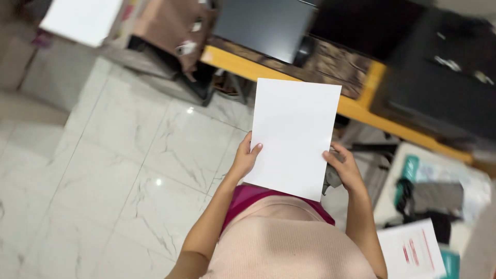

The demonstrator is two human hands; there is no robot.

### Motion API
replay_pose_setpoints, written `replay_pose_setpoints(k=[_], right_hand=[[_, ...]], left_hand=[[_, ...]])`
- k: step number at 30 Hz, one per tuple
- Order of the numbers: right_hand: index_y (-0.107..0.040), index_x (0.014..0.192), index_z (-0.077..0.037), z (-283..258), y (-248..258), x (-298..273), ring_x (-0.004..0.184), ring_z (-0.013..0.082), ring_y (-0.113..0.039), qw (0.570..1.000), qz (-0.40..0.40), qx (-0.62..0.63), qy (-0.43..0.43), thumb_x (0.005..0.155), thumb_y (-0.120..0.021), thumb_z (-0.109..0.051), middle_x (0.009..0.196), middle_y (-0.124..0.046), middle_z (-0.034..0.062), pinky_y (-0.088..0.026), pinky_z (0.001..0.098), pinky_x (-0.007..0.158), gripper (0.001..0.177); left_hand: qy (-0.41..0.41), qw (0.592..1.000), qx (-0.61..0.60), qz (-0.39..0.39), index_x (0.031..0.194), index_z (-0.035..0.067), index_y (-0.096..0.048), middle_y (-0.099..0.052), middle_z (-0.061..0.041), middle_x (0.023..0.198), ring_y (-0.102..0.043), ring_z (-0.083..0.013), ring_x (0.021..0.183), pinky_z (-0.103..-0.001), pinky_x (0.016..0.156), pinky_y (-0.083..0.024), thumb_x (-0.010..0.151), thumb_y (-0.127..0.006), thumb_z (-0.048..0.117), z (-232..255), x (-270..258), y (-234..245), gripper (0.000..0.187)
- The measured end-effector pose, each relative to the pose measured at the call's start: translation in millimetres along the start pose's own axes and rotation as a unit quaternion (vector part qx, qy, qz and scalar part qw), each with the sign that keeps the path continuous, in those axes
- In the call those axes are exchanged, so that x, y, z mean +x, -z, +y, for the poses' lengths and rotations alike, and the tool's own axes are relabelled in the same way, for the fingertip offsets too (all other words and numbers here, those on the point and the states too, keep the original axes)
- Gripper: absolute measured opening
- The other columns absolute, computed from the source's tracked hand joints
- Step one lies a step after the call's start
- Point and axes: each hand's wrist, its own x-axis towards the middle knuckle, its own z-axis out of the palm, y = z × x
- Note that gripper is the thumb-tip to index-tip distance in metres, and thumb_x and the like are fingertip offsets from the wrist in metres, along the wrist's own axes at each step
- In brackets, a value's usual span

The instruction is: Cleaning a portable monitor with a rag and sorting through a stack of school papers and activity books.

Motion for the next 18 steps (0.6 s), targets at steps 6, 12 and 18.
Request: replay_pose_setpoints(k=[6, 12, 18], right_hand=[[-0.069, 0.127, 0.000, -44, -144, 88, 0.103, 0.0203, -0.069, 0.967, -0.131, -0.218, -0.029, 0.086, -0.078, -0.022, 0.115, -0.075, 0.0148, -0.053, 0.0343, 0.092, 0.048], [-0.071, 0.121, -0.002, -58, -274, 169, 0.102, 0.0186, -0.070, 0.931, -0.252, -0.257, -0.060, 0.085, -0.077, -0.023, 0.111, -0.076, 0.0113, -0.056, 0.0344, 0.091, 0.042], [-0.069, 0.123, 0.000, -81, -396, 266, 0.105, 0.0188, -0.069, 0.914, -0.330, -0.232, -0.032, 0.089, -0.074, -0.026, 0.112, -0.075, 0.0113, -0.054, 0.0337, 0.094, 0.043]], left_hand=[[-0.042, 0.990, 0.016, 0.131, 0.138, 0.001, -0.053, -0.068, -0.014, 0.127, -0.061, -0.0195, 0.120, -0.032, 0.105, -0.047, 0.101, -0.057, 0.005, 40, -17, 129, 0.037], [0.024, 0.965, 0.031, 0.260, 0.141, 0.004, -0.052, -0.071, -0.013, 0.123, -0.069, -0.0217, 0.112, -0.035, 0.094, -0.054, 0.095, -0.062, 0.009, 86, 11, 250, 0.048], [-0.021, 0.911, 0.209, 0.356, 0.142, 0.012, -0.057, -0.071, -0.018, 0.128, -0.066, -0.0333, 0.117, -0.039, 0.096, -0.050, 0.092, -0.068, 0.010, 170, 73, 355, 0.052]])
